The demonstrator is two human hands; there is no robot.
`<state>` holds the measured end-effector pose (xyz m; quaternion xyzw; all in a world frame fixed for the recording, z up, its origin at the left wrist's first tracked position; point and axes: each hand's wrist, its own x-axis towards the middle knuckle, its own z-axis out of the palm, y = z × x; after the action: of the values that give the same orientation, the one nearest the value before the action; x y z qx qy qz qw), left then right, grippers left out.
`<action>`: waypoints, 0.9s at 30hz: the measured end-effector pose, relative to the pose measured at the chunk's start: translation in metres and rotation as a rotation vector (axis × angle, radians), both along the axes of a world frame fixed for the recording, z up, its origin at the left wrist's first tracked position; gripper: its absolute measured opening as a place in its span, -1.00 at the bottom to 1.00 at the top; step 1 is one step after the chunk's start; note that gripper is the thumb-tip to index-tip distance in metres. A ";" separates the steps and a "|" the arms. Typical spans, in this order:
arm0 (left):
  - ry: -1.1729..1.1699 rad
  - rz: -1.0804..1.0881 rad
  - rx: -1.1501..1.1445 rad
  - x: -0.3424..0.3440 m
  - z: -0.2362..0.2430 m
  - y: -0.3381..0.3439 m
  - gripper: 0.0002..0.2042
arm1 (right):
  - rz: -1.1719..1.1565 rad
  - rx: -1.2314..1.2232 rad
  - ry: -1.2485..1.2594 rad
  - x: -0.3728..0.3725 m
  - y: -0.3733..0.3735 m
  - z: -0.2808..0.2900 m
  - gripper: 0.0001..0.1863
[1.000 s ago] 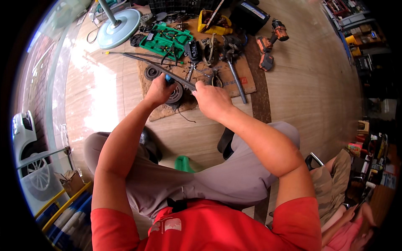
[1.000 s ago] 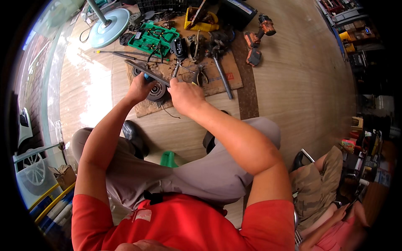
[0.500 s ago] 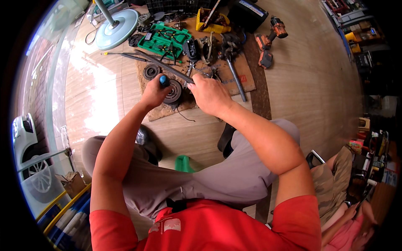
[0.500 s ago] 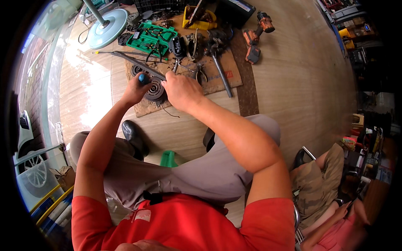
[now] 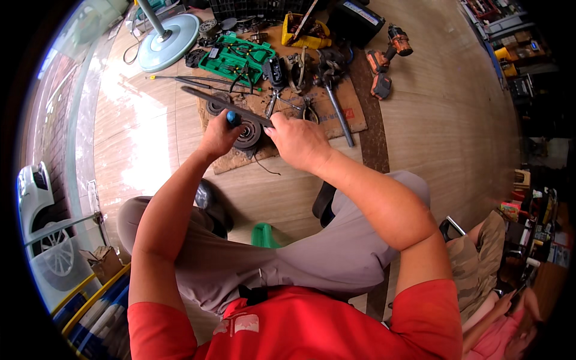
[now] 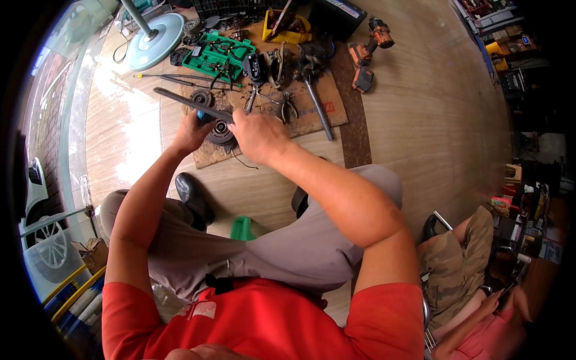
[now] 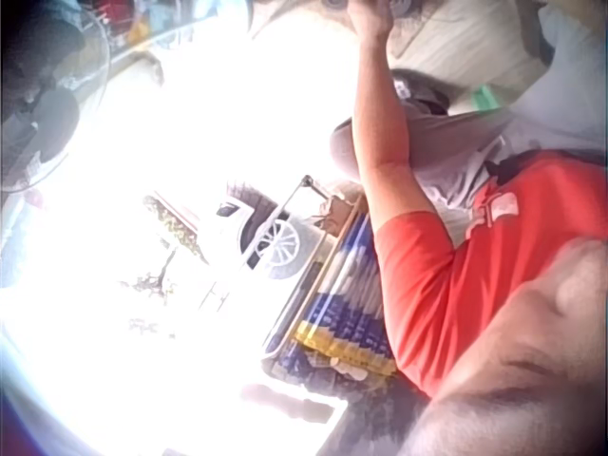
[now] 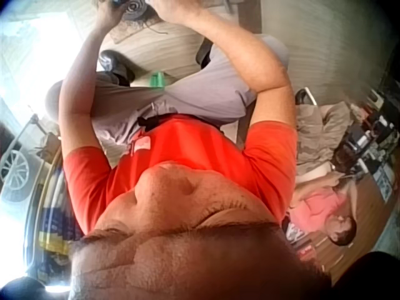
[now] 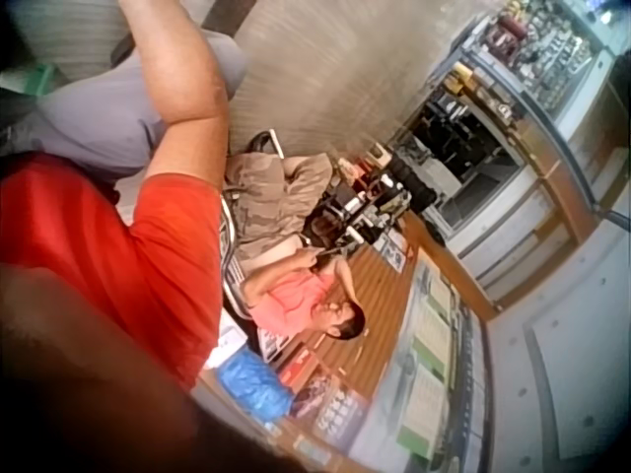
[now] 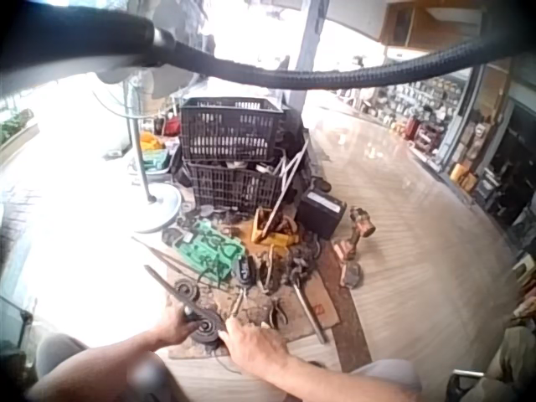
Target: The person uses a screwdriver and a wrench to work on a circular mechanical part resting on cardboard. They insert the screwdriver into the part and pry it while holding it steady with their other hand.
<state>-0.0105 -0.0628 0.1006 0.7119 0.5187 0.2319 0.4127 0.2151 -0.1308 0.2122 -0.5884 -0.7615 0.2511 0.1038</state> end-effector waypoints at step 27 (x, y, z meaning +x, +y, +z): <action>-0.074 0.034 -0.023 -0.015 -0.015 0.001 -0.70 | 0.004 -0.040 -0.042 -0.002 0.000 0.001 -0.71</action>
<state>-0.0256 -0.0623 0.0852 0.6893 0.5176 0.2591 0.4357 0.2132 -0.1308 0.2137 -0.5940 -0.7595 0.2542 0.0755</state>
